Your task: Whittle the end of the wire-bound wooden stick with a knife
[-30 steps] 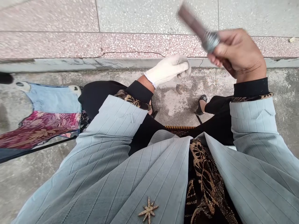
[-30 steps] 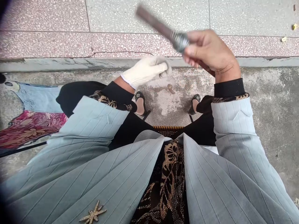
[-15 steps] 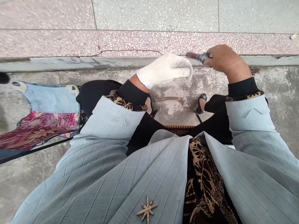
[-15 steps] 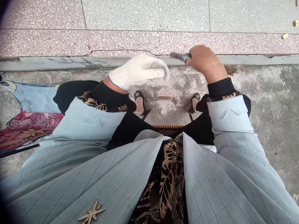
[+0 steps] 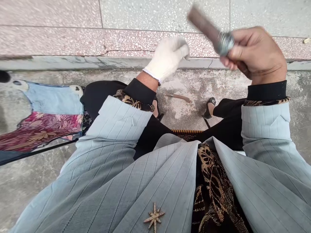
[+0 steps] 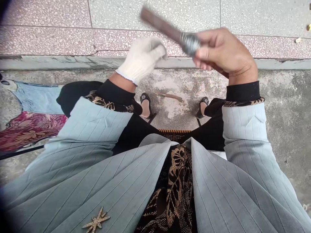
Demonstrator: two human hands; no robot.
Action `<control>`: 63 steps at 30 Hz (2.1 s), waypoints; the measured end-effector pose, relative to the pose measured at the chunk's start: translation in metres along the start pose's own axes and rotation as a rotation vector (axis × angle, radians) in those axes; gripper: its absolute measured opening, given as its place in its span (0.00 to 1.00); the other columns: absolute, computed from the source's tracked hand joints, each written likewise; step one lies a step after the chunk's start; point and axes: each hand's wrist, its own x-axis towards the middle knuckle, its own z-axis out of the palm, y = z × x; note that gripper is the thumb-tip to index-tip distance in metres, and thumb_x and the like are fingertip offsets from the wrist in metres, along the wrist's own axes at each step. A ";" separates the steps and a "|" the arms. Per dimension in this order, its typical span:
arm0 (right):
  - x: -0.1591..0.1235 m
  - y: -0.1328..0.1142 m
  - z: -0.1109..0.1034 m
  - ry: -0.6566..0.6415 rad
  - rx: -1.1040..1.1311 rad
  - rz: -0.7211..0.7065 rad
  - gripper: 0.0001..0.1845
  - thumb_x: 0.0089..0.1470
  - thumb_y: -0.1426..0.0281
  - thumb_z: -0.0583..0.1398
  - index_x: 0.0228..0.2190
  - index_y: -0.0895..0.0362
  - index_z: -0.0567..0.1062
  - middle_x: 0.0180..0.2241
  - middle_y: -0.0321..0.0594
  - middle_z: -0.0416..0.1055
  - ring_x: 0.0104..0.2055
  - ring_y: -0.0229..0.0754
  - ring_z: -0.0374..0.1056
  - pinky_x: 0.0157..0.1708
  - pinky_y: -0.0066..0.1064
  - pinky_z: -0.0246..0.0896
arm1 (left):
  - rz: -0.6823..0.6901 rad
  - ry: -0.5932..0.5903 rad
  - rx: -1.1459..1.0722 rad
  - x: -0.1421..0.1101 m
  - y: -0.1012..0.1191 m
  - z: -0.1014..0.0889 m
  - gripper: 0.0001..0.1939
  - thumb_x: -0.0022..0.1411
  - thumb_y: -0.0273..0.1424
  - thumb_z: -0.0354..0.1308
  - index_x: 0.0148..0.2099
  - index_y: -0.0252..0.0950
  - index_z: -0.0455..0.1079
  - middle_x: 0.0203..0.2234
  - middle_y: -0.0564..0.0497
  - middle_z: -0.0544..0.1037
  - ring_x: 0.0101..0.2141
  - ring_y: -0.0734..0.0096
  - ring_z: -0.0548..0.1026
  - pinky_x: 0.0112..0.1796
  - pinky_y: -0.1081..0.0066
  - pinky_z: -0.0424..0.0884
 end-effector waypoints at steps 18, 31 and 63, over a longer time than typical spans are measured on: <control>0.021 0.015 0.010 -0.588 -0.363 0.351 0.18 0.54 0.55 0.68 0.42 0.52 0.81 0.34 0.36 0.77 0.34 0.42 0.67 0.34 0.34 0.59 | 0.078 0.026 0.146 -0.008 0.009 0.007 0.06 0.64 0.30 0.56 0.37 0.38 0.75 0.27 0.55 0.75 0.31 0.72 0.65 0.33 0.70 0.59; 0.032 0.022 0.022 0.248 -0.452 0.316 0.12 0.55 0.55 0.64 0.32 0.49 0.74 0.28 0.40 0.73 0.34 0.47 0.64 0.38 0.43 0.60 | 0.151 -0.074 0.180 -0.005 0.011 0.027 0.12 0.66 0.35 0.52 0.32 0.40 0.72 0.26 0.54 0.72 0.30 0.71 0.65 0.35 0.68 0.60; 0.028 0.031 0.003 -0.583 -0.563 0.439 0.15 0.60 0.55 0.66 0.37 0.55 0.82 0.28 0.36 0.75 0.33 0.41 0.69 0.33 0.34 0.59 | 0.056 -0.031 0.175 -0.013 0.014 -0.001 0.08 0.65 0.31 0.56 0.38 0.35 0.76 0.25 0.57 0.71 0.30 0.77 0.65 0.32 0.74 0.58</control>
